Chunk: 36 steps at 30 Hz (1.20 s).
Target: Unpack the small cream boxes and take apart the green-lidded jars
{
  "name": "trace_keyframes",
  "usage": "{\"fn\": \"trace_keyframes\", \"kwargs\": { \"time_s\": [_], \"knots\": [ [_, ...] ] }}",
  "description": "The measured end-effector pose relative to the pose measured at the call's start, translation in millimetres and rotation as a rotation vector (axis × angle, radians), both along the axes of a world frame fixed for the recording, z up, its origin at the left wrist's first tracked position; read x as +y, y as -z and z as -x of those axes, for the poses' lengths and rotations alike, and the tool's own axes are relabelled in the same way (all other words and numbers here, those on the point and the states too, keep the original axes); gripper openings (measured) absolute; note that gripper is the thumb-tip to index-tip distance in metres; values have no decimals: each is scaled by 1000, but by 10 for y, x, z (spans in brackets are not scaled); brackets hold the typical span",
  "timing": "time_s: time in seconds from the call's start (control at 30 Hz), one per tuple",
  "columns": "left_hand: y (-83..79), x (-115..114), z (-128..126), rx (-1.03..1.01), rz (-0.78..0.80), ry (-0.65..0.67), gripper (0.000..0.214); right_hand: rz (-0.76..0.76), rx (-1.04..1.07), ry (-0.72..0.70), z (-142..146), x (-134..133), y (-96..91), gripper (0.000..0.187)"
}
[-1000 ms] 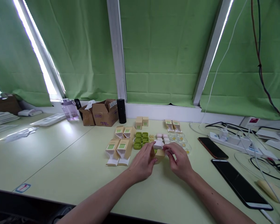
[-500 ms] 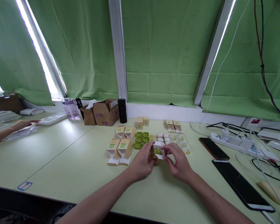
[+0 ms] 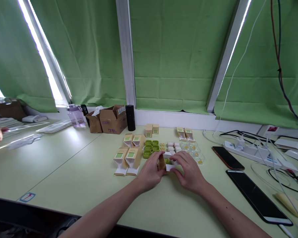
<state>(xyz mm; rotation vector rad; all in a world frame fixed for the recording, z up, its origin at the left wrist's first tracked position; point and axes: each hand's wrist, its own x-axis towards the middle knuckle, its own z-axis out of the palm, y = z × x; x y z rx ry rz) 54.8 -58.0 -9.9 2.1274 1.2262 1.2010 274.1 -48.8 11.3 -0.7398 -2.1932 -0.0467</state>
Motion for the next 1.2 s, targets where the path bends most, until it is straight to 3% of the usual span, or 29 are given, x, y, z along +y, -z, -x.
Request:
{"fn": "trace_keyframes", "kwargs": {
  "time_s": [0.27,0.47,0.6,0.7,0.97,1.2],
  "knots": [
    [-95,-74,-6,109,-171,-44,72,-134,276,-4,7,-33,-42,23],
    [-113,-90,-19,198,-330,-103,73,-333,295,-48,13,-36,-16,42],
    [-129,-105,-33,241,-370,-143,72,-385,272,-75,41,-104,33,51],
    [-140,-118,-40,275,-406,-152,71,-308,257,-32,98,-147,58,47],
    [-161,-170,-78,421,-506,-156,67,90,310,94,161,-85,71,12],
    [-182,-192,-106,476,-568,-111,62,137,282,146,159,-57,110,11]
  ]
}}
